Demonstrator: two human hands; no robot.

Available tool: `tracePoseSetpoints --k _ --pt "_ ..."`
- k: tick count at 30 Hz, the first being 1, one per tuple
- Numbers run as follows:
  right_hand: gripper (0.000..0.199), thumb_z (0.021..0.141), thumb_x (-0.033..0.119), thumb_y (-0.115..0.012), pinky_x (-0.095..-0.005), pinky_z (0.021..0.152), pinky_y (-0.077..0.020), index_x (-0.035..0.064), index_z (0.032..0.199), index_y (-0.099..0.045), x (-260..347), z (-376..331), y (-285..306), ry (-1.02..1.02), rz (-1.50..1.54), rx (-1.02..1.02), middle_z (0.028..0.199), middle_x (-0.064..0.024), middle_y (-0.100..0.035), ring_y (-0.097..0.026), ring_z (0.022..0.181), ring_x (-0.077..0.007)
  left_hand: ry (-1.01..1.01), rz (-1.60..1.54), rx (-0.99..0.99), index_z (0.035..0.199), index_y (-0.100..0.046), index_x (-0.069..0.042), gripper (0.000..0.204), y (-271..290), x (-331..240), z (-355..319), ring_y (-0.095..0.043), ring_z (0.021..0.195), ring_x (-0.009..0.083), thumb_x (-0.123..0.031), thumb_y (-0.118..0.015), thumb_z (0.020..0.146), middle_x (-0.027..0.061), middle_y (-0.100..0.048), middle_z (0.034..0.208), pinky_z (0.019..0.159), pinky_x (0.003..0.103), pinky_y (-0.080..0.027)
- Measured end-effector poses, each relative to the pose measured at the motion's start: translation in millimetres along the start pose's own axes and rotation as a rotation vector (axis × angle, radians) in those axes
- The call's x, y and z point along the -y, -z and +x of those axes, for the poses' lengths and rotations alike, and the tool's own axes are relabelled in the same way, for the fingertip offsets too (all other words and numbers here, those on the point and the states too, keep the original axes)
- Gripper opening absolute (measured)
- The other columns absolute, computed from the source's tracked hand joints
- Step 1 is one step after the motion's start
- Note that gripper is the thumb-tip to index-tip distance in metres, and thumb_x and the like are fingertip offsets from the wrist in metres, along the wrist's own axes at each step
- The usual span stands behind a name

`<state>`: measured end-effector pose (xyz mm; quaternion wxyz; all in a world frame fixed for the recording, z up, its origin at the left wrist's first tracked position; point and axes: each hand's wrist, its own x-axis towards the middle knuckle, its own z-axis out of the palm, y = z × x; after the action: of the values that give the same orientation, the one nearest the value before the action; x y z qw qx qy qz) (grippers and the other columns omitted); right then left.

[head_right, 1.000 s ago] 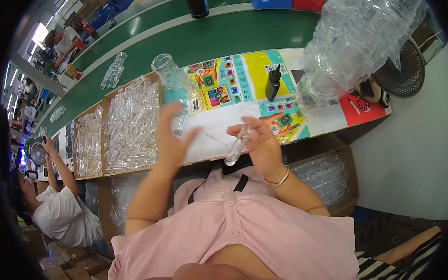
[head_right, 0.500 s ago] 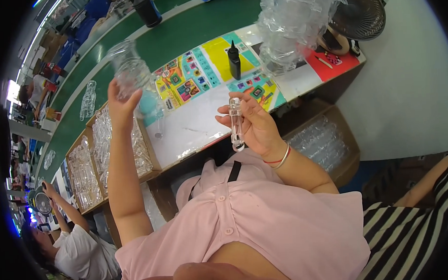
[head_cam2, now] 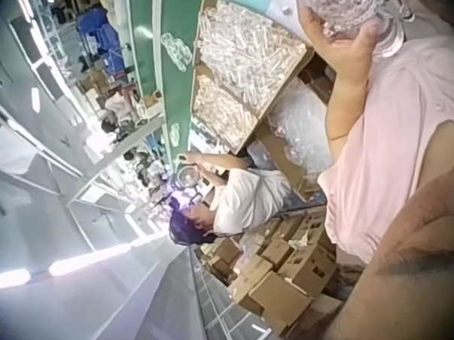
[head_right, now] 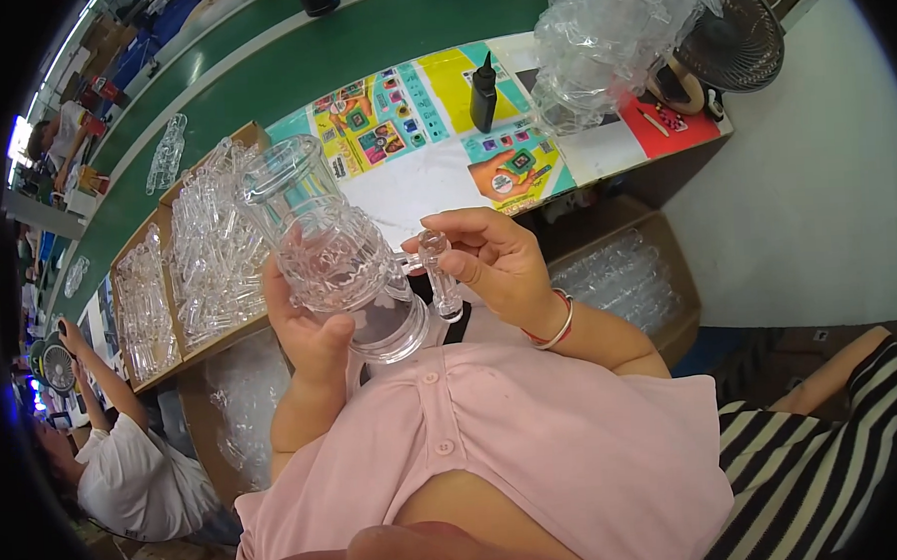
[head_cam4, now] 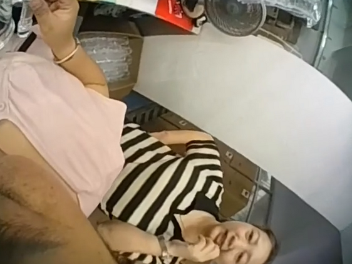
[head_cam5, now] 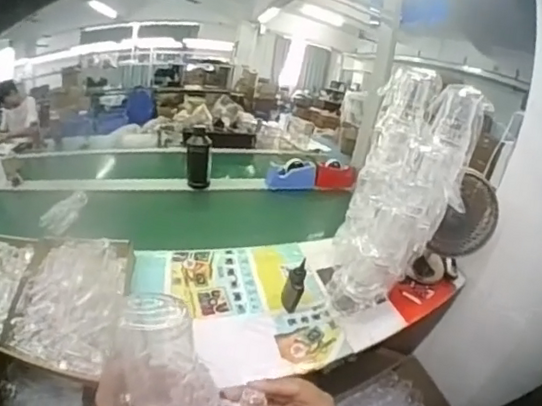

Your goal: Using a handheld air blower to clean small plastic tubes and inspecting plastic mug components.

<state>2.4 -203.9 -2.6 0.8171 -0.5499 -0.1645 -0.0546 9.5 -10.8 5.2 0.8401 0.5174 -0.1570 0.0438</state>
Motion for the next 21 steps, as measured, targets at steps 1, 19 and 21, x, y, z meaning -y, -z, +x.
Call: tracePoseSetpoints --k 1,19,21 --pt "0.039 0.084 0.021 -0.062 -0.0334 0.08 -0.0508 0.0014 0.114 -0.048 1.1 -1.8 -0.2 -0.001 -0.005 0.0 0.101 -0.0211 -0.061 -0.062 0.093 -0.0243 -0.002 0.003 0.006 0.13 -0.03 0.002 0.09 -0.2 -0.6 -0.7 -0.049 0.11 0.0238 -0.026 -0.083 0.063 0.0148 -0.048 0.12 0.094 0.039 -0.041" --pt "0.034 0.084 0.012 -0.062 -0.0342 0.086 -0.0479 -0.0012 0.113 -0.051 3.1 -15.6 -3.3 0.1 -0.076 0.039 0.104 -0.02 -0.061 -0.06 0.098 -0.0241 -0.126 0.053 0.065 0.13 -0.032 0.002 0.089 -1.0 2.0 -18.7 -0.05 0.11 0.024 -0.017 -0.083 0.06 0.016 -0.047 0.122 0.092 0.037 -0.042" --pt "0.033 0.083 0.012 -0.063 -0.0341 0.085 -0.0481 -0.001 0.112 -0.052 3.1 -14.7 -1.8 0.117 -0.128 0.035 0.103 -0.0195 -0.061 -0.06 0.097 -0.0237 -0.159 0.132 0.086 0.129 -0.033 0.003 0.088 7.8 5.2 -17.0 -0.05 0.109 0.0234 -0.018 -0.083 0.06 0.015 -0.048 0.12 0.092 0.036 -0.042"
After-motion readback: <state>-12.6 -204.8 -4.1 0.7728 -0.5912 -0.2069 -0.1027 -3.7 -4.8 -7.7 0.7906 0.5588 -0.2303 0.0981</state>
